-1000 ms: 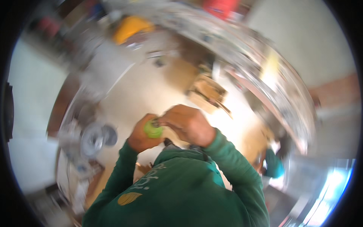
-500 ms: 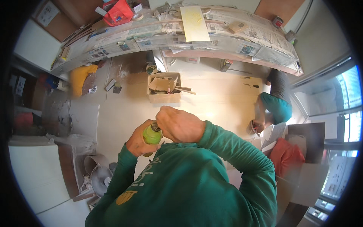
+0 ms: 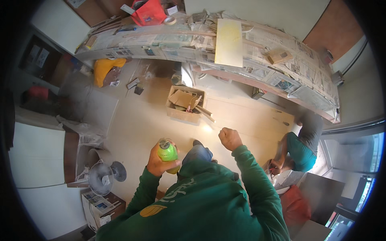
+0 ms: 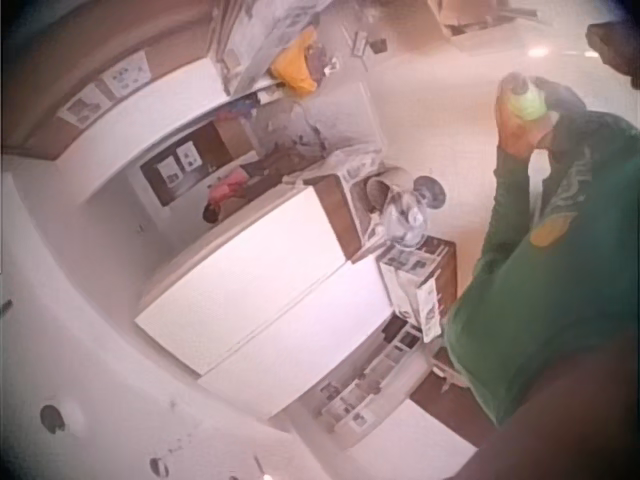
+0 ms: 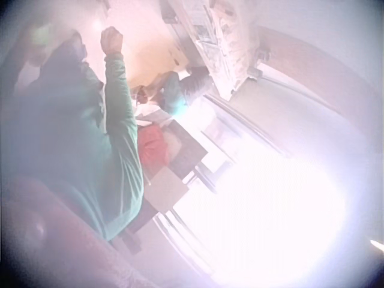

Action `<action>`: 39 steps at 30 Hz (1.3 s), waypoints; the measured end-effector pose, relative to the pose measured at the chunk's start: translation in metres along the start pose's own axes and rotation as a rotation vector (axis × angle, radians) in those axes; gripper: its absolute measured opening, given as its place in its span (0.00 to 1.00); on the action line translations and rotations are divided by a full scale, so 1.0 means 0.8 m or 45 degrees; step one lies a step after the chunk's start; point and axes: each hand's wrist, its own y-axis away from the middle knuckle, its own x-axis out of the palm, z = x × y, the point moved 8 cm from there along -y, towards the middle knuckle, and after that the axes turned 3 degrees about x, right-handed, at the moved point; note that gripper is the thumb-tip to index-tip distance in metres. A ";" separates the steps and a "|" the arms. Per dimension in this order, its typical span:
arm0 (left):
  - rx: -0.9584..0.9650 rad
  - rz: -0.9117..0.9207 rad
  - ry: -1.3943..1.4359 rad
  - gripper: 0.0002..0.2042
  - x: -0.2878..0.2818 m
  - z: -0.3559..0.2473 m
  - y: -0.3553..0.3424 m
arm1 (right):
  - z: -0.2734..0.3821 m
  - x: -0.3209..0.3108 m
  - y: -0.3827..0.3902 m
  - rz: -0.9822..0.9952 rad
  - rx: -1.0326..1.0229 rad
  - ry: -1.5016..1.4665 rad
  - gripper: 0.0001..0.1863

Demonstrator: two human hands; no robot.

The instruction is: The person measures and cuts a strip of cabinet trim using a utility knife and straight edge. They then wipe the trim with a cloth, apply liquid from a bottle to the cabinet edge, and rub the area with a red sanding block.

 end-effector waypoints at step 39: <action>-0.797 -0.540 0.347 0.27 0.402 0.734 -0.264 | -1.054 -0.157 -0.506 -0.212 0.707 0.578 0.28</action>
